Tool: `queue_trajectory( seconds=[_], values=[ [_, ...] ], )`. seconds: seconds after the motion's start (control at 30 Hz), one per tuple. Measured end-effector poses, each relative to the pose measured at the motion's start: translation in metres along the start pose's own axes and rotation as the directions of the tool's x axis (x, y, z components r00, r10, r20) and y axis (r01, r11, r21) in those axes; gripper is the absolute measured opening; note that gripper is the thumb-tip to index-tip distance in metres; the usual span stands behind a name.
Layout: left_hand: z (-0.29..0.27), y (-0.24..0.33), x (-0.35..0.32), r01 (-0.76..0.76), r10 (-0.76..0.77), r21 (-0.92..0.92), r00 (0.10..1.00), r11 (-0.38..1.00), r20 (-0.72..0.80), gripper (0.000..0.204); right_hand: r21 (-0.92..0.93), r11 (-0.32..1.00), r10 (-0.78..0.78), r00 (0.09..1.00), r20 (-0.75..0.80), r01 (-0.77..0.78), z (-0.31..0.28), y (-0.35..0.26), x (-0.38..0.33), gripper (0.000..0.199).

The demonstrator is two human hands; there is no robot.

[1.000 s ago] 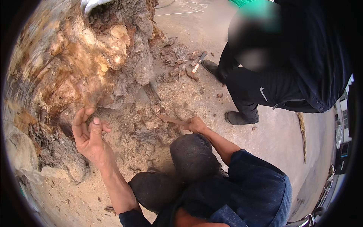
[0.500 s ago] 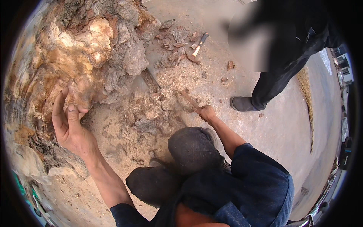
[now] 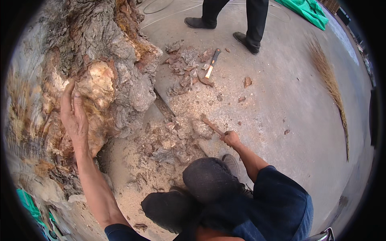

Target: The person uses a chisel and hammer to carve a large piece of wood, removing bark and shaping the surface. Another person assists by removing debris and occasionally using tools on the wood.

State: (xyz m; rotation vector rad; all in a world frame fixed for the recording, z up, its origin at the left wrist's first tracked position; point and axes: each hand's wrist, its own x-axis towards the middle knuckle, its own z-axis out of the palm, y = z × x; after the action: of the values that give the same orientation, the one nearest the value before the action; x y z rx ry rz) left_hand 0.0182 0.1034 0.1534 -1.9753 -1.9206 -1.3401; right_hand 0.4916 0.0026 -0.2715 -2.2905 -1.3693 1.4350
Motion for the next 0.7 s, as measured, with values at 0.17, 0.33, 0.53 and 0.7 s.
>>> queue_trajectory(
  seconds=[0.17, 0.33, 0.53, 0.7],
  values=[
    [0.023, -0.003, -0.003, -0.296, 0.269, 0.344, 0.955, 0.891, 0.125, 0.022, -0.071, 0.994, -0.093, 0.994, -0.065, 0.088, 0.013, 0.040, 0.029, 0.037],
    [0.026, 0.003, 0.006, -0.267, 0.277, 0.274, 0.961, 0.924, 0.001, 0.018, -0.093, 0.992, -0.098, 0.989, -0.113, 0.087, 0.011, 0.027, 0.024, 0.035],
    [0.010, -0.024, 0.007, -0.223, 0.276, 0.424, 0.959, 0.878, -0.067, 0.025, -0.294, 0.955, -0.069, 0.991, -0.111, 0.034, -0.009, 0.001, 0.007, 0.036],
    [0.036, -0.021, 0.027, -0.424, 0.477, 0.503, 0.879, 0.754, 0.027, 0.029, -0.339, 0.935, -0.156, 0.981, -0.118, 0.108, -0.008, 0.025, 0.025, 0.033]
  ],
)
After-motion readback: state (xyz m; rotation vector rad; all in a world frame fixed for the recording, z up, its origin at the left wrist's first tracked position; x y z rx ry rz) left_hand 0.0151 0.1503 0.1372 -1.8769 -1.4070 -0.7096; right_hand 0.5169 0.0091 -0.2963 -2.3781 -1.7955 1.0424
